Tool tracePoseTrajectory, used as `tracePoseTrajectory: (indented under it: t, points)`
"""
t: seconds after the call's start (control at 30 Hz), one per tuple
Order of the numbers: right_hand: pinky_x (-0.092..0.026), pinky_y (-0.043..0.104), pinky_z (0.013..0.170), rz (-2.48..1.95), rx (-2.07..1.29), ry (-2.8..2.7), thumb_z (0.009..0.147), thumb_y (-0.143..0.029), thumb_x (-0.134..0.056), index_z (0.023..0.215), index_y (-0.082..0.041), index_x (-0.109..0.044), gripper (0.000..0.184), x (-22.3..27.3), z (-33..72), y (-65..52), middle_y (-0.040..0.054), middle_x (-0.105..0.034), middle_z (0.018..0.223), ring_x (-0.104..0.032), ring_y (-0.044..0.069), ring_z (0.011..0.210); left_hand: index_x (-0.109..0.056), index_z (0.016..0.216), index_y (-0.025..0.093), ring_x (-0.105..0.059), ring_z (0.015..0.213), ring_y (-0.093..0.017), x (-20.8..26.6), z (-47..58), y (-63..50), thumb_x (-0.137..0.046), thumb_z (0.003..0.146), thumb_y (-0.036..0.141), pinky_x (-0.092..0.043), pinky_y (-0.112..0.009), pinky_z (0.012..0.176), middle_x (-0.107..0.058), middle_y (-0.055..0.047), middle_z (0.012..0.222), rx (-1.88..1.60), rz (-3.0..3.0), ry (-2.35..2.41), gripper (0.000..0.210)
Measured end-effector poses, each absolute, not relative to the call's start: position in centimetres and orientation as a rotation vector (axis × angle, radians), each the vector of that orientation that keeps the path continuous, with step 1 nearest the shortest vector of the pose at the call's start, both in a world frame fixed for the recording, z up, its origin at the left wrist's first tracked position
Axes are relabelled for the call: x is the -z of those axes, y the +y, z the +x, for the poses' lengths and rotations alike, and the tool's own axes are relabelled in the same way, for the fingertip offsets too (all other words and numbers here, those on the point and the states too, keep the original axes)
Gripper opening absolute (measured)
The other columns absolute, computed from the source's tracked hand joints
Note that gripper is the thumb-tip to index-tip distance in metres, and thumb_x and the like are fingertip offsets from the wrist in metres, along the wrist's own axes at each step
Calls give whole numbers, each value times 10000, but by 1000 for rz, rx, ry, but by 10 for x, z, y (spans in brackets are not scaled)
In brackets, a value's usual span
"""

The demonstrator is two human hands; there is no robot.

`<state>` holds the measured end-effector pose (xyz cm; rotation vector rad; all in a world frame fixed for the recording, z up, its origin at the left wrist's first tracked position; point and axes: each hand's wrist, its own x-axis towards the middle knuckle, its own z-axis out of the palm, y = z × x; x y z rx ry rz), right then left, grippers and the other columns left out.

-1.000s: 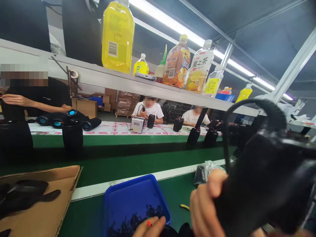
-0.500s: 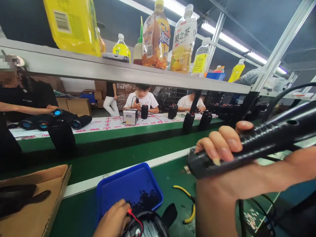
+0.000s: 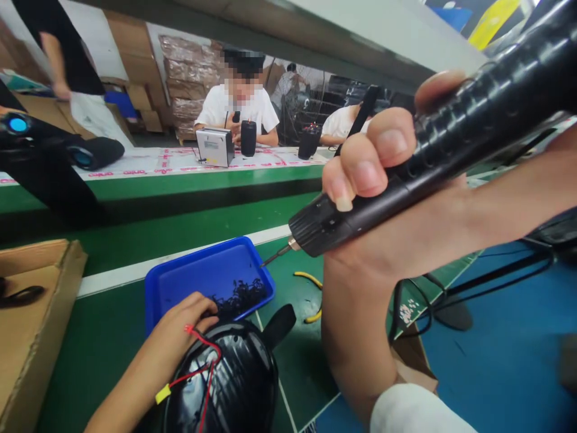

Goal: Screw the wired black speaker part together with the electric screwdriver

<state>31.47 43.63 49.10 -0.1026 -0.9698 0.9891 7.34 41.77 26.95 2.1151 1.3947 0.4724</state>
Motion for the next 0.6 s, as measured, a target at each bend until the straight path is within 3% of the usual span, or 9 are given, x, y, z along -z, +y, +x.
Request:
tracePoseTrajectory:
  t: [0.13, 0.27, 0.4, 0.6]
  points:
    - [-429, 228, 383, -379, -1032, -875, 875, -917, -327, 767, -204, -587, 766, -489, 315, 425, -45, -469, 534, -578, 162, 479, -641, 872, 176, -597, 822, -172, -270, 74, 418, -540, 1013, 299, -483, -347, 795, -618, -9, 869, -497, 2114, 1383, 213]
    - [-489, 277, 450, -440, -1061, -765, 848, -857, -529, 808, -227, -605, 635, -478, 314, 418, -48, -431, 533, -584, 193, 530, -640, 874, 178, -606, 852, -180, -269, 73, 418, -520, 1010, 302, -479, -359, 820, -623, -15, 882, -590, 2100, 1372, 220]
    - [-477, 285, 453, -400, -1107, -717, 860, -876, -504, 822, -240, -586, 643, -480, 315, 421, -30, -466, 560, -553, 183, 527, -662, 872, 196, -654, 853, -178, -275, 76, 415, -516, 966, 396, -466, -310, 822, -682, 7, 874, -743, 2011, 1434, 265]
    - [-398, 215, 380, -104, -1219, -704, 959, -880, -210, 827, -218, -476, 726, -493, 317, 427, -42, -429, 579, -455, 101, 438, -751, 900, 257, -750, 782, -157, -302, 79, 401, -661, 863, 502, -563, -189, 772, -795, 36, 895, -986, 1697, 1445, 263]
